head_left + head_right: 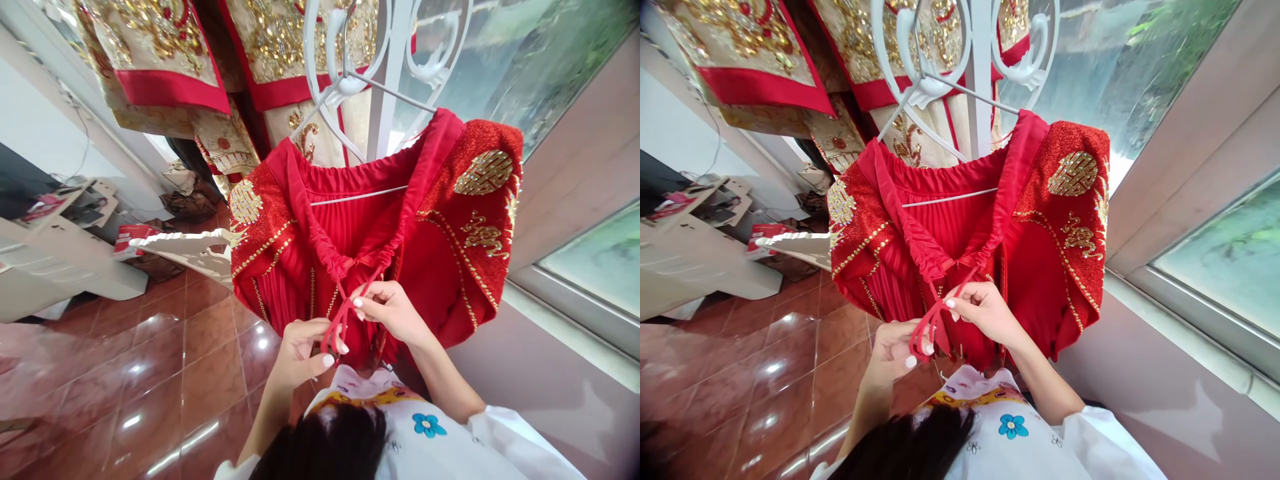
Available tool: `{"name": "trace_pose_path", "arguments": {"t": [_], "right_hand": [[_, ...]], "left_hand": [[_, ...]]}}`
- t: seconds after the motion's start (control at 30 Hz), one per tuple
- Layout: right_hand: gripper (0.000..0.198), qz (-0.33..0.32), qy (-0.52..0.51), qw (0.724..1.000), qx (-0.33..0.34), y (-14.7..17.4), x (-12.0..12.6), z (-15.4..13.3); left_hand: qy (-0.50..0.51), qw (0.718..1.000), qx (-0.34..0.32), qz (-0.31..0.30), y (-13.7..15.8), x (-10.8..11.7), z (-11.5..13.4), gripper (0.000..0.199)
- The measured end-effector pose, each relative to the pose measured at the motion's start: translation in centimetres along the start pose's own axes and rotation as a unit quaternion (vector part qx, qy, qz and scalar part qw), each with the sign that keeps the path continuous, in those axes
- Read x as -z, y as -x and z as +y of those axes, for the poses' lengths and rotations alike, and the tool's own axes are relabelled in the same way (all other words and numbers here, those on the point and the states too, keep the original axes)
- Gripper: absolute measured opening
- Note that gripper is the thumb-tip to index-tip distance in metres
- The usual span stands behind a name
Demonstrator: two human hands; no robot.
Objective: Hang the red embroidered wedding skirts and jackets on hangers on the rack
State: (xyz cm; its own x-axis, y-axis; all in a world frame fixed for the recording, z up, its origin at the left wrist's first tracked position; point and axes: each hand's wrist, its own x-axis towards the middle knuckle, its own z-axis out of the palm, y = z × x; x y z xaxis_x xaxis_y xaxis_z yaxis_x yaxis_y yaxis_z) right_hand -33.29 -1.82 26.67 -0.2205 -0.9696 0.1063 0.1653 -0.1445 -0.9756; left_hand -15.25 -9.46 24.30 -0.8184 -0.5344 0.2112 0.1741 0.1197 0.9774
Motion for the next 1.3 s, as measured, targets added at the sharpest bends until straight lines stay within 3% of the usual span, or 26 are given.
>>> {"name": "trace_pose_path", "arguments": {"t": [0.1, 0.2, 0.3, 0.37, 0.43, 0.53, 0.6, 0.67, 0.7, 0.73, 0.77, 0.83, 0.9, 0.97, 1.03, 1.17, 1.23, 1.3], "right_hand": [[0.031, -0.007, 0.004, 1.0, -0.002, -0.1, -0.1, 0.2], [0.034, -0.001, 0.005, 1.0, 0.009, -0.1, -0.1, 0.3], [0.035, 0.01, 0.019, 1.0, 0.014, -0.2, 0.1, 0.5], [0.037, 0.024, 0.021, 0.999, 0.006, -0.2, 0.3, 0.7], [0.037, 0.035, 0.013, 0.999, -0.013, -0.2, 0.7, 0.8], [0.038, 0.046, 0.025, 0.998, -0.029, 0.0, 1.0, 0.6], [0.039, 0.058, 0.069, 0.996, -0.017, 0.3, 0.9, 0.3], [0.039, 0.072, 0.13, 0.989, 0.01, 0.5, 0.6, 0.0], [0.038, 0.077, 0.159, 0.984, 0.025, 0.5, 0.4, 0.0], [0.038, 0.08, 0.187, 0.978, 0.039, 0.6, 0.2, 0.0], [0.037, 0.083, 0.215, 0.972, 0.05, 0.6, 0.0, 0.1], [0.036, 0.088, 0.269, 0.957, 0.069, 0.5, -0.2, 0.4], [0.035, 0.089, 0.319, 0.939, 0.092, 0.4, -0.1, 0.5], [0.034, 0.08, 0.353, 0.925, 0.116, 0.5, 0.1, 0.0], [0.033, 0.066, 0.392, 0.908, 0.134, 0.9, 0.4, -1.3], [0.025, 0.058, 0.487, 0.854, 0.175, 2.0, 2.1, -6.5], [0.021, 0.066, 0.51, 0.837, 0.189, 2.3, 4.1, -9.3], [0.021, 0.107, 0.514, 0.829, 0.192, 2.2, 6.7, -11.2]], "left_hand": [[0.11, 0.989, -0.031, 0.093, -0.1, -0.4, -0.7, 0.054], [0.154, 0.978, -0.062, 0.124, -0.5, -0.5, -3.0, 0.073], [0.149, 0.955, -0.198, 0.161, -0.1, 0.6, -4.7, 0.073], [0.151, 0.921, -0.274, 0.234, 0.8, 2.4, -4.3, 0.067], [0.125, 0.904, -0.267, 0.31, 1.8, 4.9, -3.0, 0.061], [-0.02, 0.9, -0.198, 0.387, 2.5, 8.7, -1.0, 0.053], [-0.112, 0.857, -0.224, 0.451, 2.2, 9.9, -0.4, 0.056], [-0.152, 0.791, -0.298, 0.513, 1.1, 9.1, -0.4, 0.06], [-0.158, 0.788, -0.313, 0.506, 0.4, 7.9, -0.5, 0.056], [-0.169, 0.811, -0.302, 0.472, -0.4, 6.3, -0.5, 0.051], [-0.174, 0.855, -0.268, 0.409, -1.4, 4.5, -0.4, 0.044], [-0.178, 0.945, -0.139, 0.237, -3.2, 0.7, -0.2, 0.033], [-0.179, 0.974, -0.053, 0.125, -4.8, -2.3, 0.1, 0.033], [-0.195, 0.977, -0.026, 0.087, -5.8, -3.7, 0.7, 0.034], [-0.229, 0.971, -0.037, 0.063, -6.3, -3.3, 1.7, 0.035], [-0.321, 0.936, -0.142, 0.018, -6.7, 0.7, 5.9, 0.04], [-0.369, 0.902, -0.213, 0.066, -7.2, 3.5, 8.3, 0.033], [-0.408, 0.857, -0.266, 0.168, -7.8, 6.3, 9.9, 0.028]]}}
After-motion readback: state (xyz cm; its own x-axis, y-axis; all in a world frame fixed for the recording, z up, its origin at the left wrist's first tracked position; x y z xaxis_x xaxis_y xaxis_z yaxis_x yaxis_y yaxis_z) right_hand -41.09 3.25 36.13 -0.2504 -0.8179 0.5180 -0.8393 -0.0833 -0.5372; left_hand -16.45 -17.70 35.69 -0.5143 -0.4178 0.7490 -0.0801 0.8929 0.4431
